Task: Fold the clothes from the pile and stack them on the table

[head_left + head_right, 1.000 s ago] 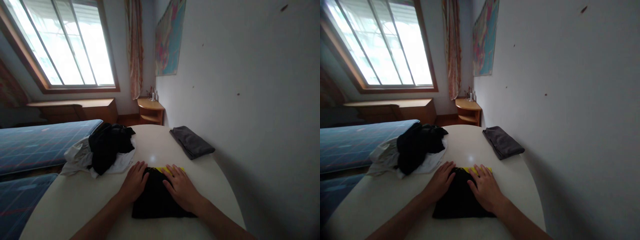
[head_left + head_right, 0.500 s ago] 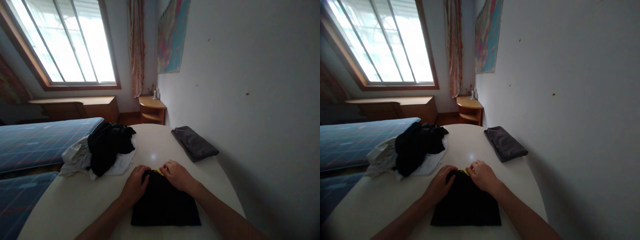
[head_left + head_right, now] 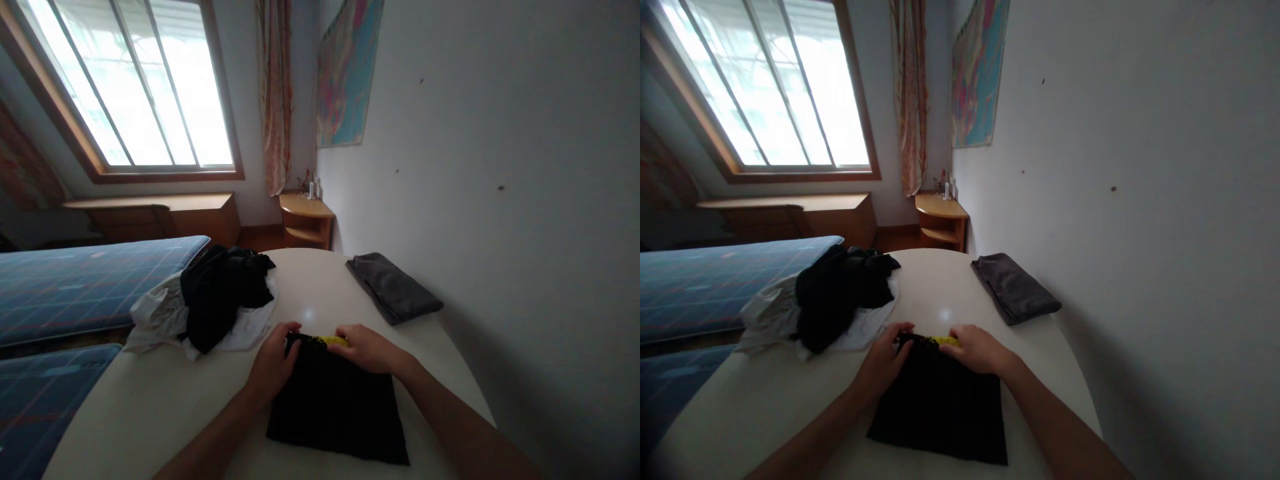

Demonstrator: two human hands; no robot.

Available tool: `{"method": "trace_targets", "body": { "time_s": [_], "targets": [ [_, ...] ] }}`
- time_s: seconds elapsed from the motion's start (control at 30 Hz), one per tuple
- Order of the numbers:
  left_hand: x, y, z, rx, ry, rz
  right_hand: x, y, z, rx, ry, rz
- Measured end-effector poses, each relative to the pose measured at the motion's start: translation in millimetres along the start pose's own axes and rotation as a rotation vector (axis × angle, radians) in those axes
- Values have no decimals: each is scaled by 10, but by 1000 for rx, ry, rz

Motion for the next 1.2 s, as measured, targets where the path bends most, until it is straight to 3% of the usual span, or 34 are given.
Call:
{"method": "trace_targets", "body": {
  "time_s": [0.1, 0.2, 0.43, 0.63, 0.8, 0.97, 1.2],
  "targets": [
    [-121, -85, 23, -81, 73, -59, -116, -71, -18, -42, 16, 0],
    [-186, -57, 95, -73, 102, -106, -246, -179, -69, -94, 55, 14],
    [-289, 165, 198, 37, 206, -249, -438, -464, -226, -198, 144, 132],
    [-480, 153, 210, 99, 331, -294, -685, -630, -289, -295, 323, 197],
    [-689, 264, 342, 282, 478, -271, -891, -669, -287, -326, 419, 168],
    [-670, 369, 385, 388, 439, -248, -909, -693, -290, -319, 385, 94],
    [-538, 291, 257, 201, 292, -277, -811, -681, -339, -316, 269, 31]
  ]
}}
Point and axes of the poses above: each hand's wrist, its own z-axis away from the middle knuckle, its own y-axis out of the palm, x = y × z, the point moved 10 cm from there along -z, towards the middle knuckle, and after that the axes turned 13 degrees about -z, right-handed, at the moved point
